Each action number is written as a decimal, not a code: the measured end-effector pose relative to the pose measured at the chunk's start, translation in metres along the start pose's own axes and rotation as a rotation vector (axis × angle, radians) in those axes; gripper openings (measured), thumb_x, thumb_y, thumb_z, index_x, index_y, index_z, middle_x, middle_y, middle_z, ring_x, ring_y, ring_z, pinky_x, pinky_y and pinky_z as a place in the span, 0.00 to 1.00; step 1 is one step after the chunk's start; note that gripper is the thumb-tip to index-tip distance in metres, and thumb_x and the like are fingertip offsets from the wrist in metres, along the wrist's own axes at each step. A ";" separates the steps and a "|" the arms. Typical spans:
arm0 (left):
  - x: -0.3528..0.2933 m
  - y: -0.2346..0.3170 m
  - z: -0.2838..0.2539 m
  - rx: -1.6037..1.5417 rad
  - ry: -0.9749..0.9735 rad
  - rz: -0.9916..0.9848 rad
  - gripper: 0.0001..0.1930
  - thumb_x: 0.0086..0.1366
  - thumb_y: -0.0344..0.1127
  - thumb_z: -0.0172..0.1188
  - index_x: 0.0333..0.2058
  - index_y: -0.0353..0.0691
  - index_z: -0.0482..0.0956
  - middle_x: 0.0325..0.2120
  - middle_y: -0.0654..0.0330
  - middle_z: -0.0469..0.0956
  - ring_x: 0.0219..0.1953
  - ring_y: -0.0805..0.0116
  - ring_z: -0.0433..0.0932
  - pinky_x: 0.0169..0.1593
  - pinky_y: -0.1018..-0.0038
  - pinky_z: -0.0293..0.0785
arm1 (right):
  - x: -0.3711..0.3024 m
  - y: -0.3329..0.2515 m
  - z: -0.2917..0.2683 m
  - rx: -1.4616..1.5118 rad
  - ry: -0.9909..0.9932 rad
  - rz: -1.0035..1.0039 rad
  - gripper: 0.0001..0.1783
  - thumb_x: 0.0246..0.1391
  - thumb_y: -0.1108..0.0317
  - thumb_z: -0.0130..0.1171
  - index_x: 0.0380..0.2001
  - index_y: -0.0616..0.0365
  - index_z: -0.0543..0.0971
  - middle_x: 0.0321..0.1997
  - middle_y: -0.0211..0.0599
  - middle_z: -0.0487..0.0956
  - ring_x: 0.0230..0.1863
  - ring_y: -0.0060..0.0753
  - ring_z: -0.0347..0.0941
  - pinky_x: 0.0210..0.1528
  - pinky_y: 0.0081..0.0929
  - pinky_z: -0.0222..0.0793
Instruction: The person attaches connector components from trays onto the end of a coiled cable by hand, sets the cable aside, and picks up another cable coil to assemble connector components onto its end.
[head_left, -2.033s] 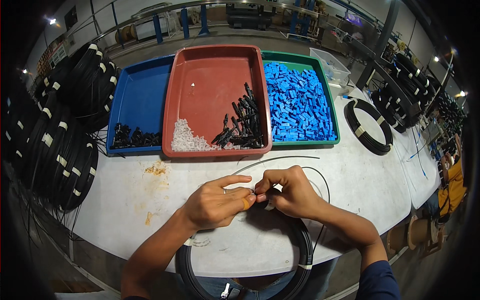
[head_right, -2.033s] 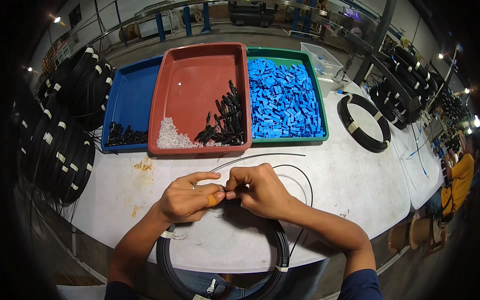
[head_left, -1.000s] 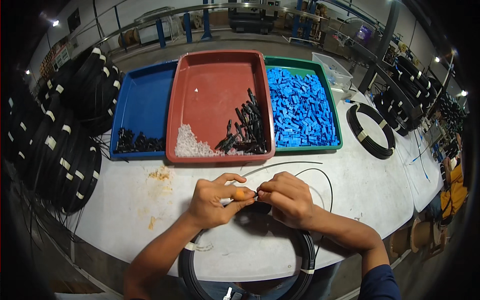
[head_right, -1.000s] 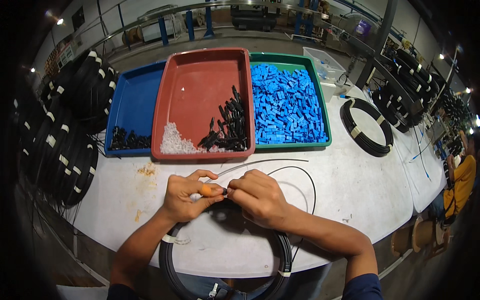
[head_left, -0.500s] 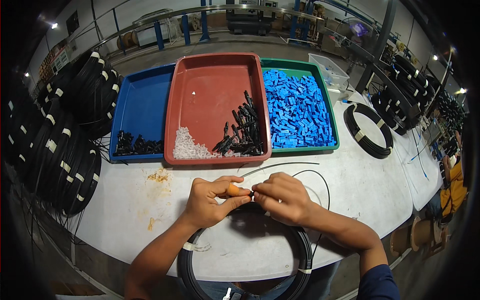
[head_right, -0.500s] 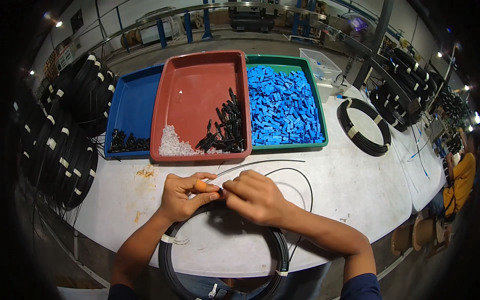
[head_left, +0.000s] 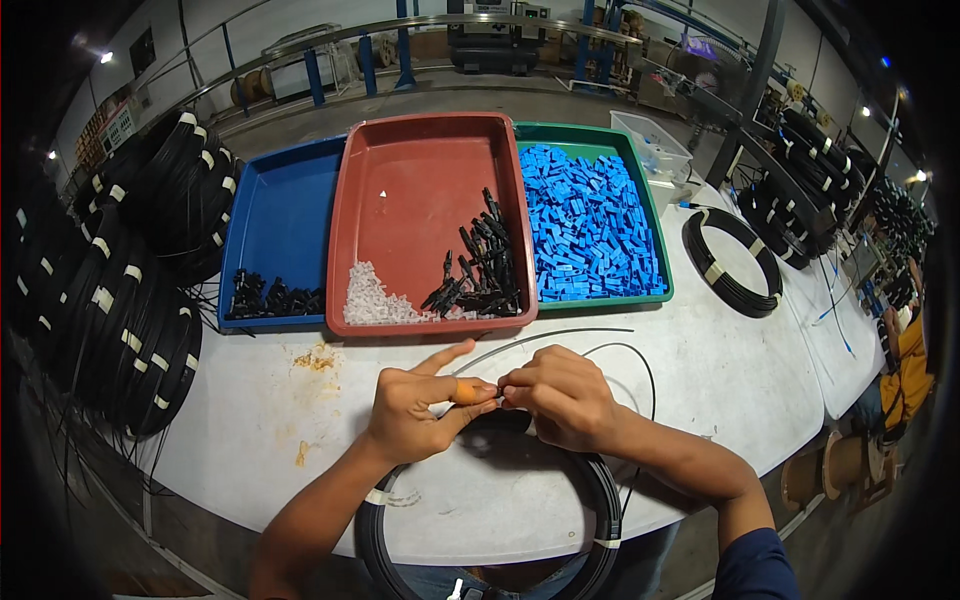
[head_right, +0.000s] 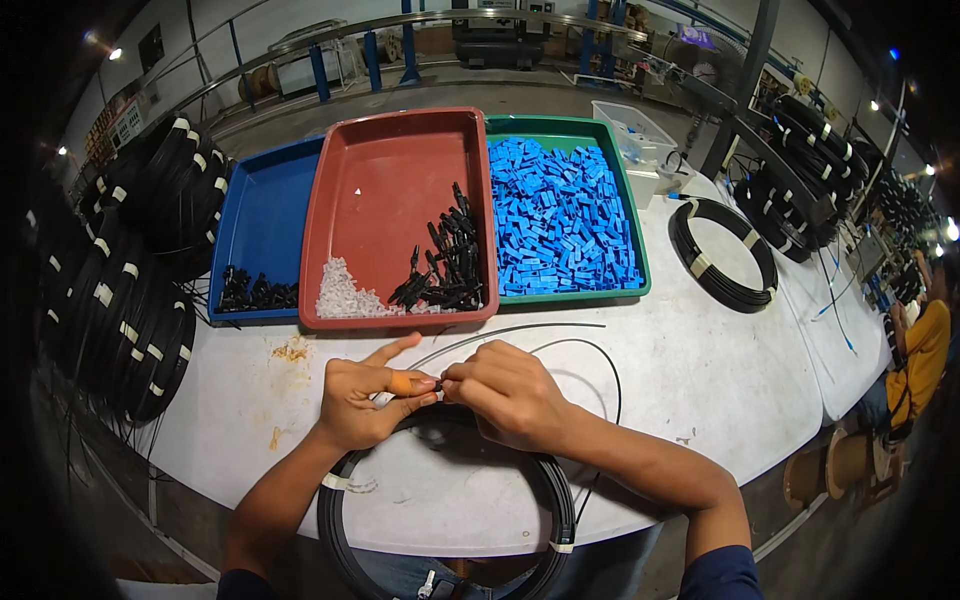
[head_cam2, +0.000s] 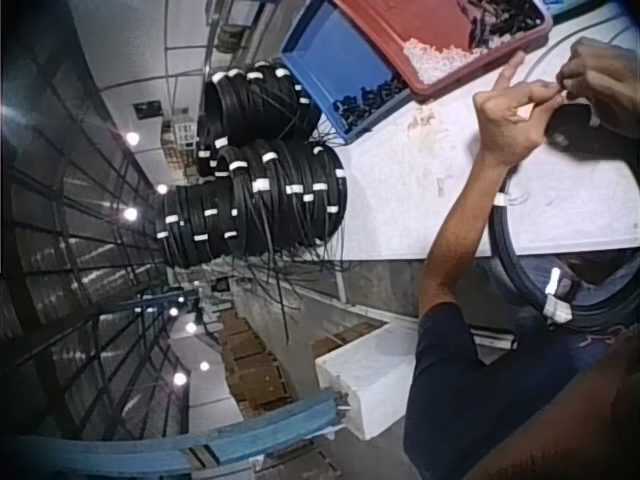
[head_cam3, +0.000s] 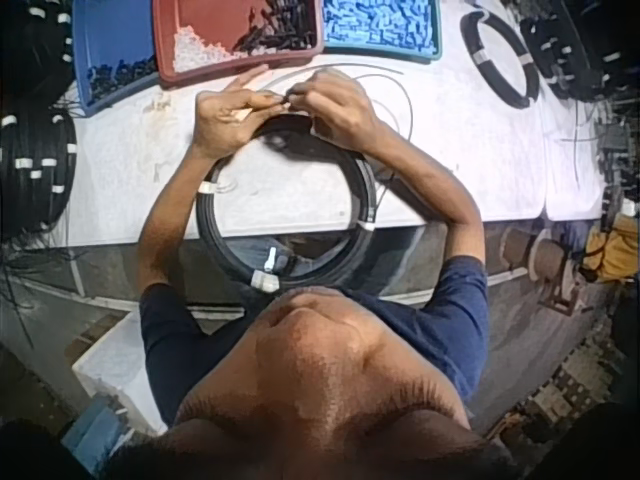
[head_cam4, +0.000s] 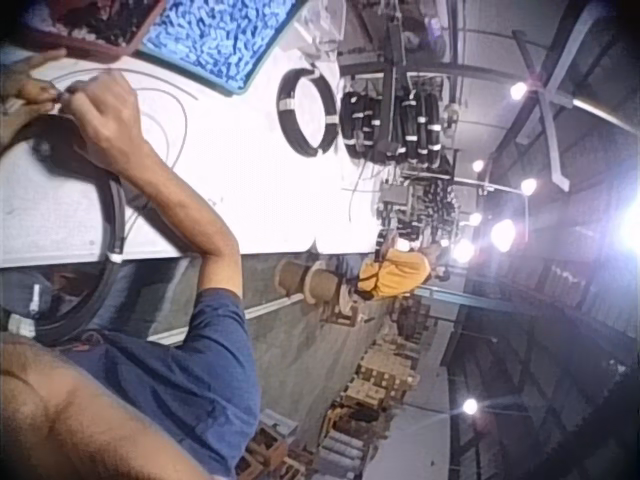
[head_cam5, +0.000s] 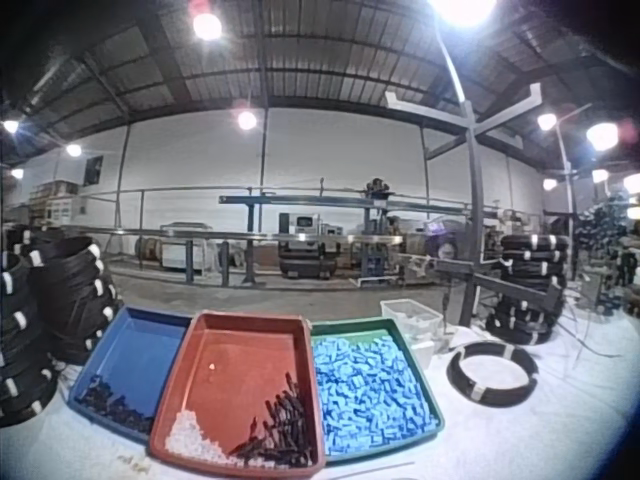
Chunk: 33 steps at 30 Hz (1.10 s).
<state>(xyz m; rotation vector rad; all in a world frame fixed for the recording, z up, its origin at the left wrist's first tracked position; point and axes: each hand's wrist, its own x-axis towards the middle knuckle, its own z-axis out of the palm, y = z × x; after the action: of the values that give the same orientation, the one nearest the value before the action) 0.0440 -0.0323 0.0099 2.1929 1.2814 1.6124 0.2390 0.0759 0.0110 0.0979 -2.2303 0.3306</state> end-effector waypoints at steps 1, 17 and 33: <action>-0.002 -0.001 0.001 -0.094 -0.008 -0.079 0.04 0.53 0.21 0.72 0.29 0.34 0.88 0.26 0.54 0.87 0.28 0.63 0.87 0.65 0.48 0.72 | -0.001 0.001 0.001 -0.052 0.028 -0.068 0.10 0.38 0.84 0.66 0.26 0.62 0.78 0.37 0.38 0.83 0.30 0.38 0.78 0.32 0.33 0.73; -0.002 0.000 0.000 -0.103 0.046 -0.090 0.03 0.54 0.19 0.71 0.27 0.31 0.85 0.23 0.53 0.86 0.30 0.63 0.88 0.64 0.52 0.74 | 0.004 -0.004 0.002 -0.006 0.035 0.060 0.13 0.39 0.84 0.67 0.32 0.61 0.80 0.36 0.39 0.84 0.31 0.42 0.79 0.33 0.34 0.73; -0.003 -0.008 0.002 0.086 0.023 0.147 0.04 0.53 0.19 0.70 0.28 0.32 0.84 0.26 0.52 0.86 0.29 0.62 0.87 0.61 0.55 0.79 | 0.004 -0.002 -0.001 0.170 -0.024 0.299 0.11 0.42 0.82 0.70 0.29 0.61 0.79 0.31 0.41 0.84 0.30 0.42 0.81 0.32 0.34 0.75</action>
<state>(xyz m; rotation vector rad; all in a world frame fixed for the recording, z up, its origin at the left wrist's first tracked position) 0.0412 -0.0288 0.0024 2.3787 1.2443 1.6678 0.2380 0.0747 0.0147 -0.1430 -2.2375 0.6852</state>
